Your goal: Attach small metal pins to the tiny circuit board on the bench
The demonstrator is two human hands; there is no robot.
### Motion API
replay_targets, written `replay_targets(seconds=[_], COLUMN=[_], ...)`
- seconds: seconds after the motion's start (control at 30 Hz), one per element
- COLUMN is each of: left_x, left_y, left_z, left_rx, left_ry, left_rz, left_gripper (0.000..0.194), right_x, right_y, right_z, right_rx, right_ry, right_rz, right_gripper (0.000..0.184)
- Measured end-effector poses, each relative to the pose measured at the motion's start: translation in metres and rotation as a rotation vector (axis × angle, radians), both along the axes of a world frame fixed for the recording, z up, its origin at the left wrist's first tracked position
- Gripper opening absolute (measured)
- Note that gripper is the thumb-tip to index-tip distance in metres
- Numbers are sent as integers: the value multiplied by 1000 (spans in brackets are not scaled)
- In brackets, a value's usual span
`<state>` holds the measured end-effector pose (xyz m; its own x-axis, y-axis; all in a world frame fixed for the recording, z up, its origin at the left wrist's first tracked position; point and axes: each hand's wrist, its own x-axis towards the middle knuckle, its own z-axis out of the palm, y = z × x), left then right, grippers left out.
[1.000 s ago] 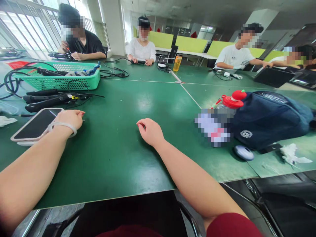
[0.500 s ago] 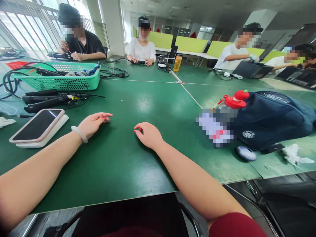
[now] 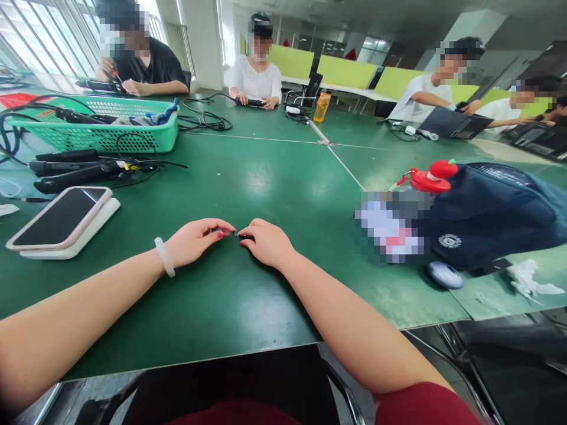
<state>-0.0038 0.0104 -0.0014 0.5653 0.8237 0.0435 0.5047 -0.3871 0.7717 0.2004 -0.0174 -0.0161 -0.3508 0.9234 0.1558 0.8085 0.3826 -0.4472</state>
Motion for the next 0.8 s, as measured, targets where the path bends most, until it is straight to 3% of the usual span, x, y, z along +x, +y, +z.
replay_targets(seconds=[0.1, 0.2, 0.3, 0.43, 0.53, 0.8], left_x=[3, 5, 3, 2, 2, 0], left_y=[-2, -5, -5, -2, -1, 2], left_z=[-1, 1, 4, 6, 5, 0], left_rx=[-75, -95, -71, -60, -50, -50], left_ry=[-147, -228, -192, -75, -15, 10], left_rz=[-74, -68, 9, 167, 202, 184], left_gripper=[31, 31, 31, 34, 33, 30], right_x=[-2, -3, -5, -9, -12, -14], right_y=[-1, 0, 2, -1, -4, -1], right_z=[-1, -4, -7, -9, -10, -7], right_rx=[46, 148, 184, 122, 117, 124], right_ry=[51, 90, 63, 62, 108, 1], right_rz=[0, -73, -45, 61, 83, 39], right_gripper=[16, 21, 27, 37, 42, 19])
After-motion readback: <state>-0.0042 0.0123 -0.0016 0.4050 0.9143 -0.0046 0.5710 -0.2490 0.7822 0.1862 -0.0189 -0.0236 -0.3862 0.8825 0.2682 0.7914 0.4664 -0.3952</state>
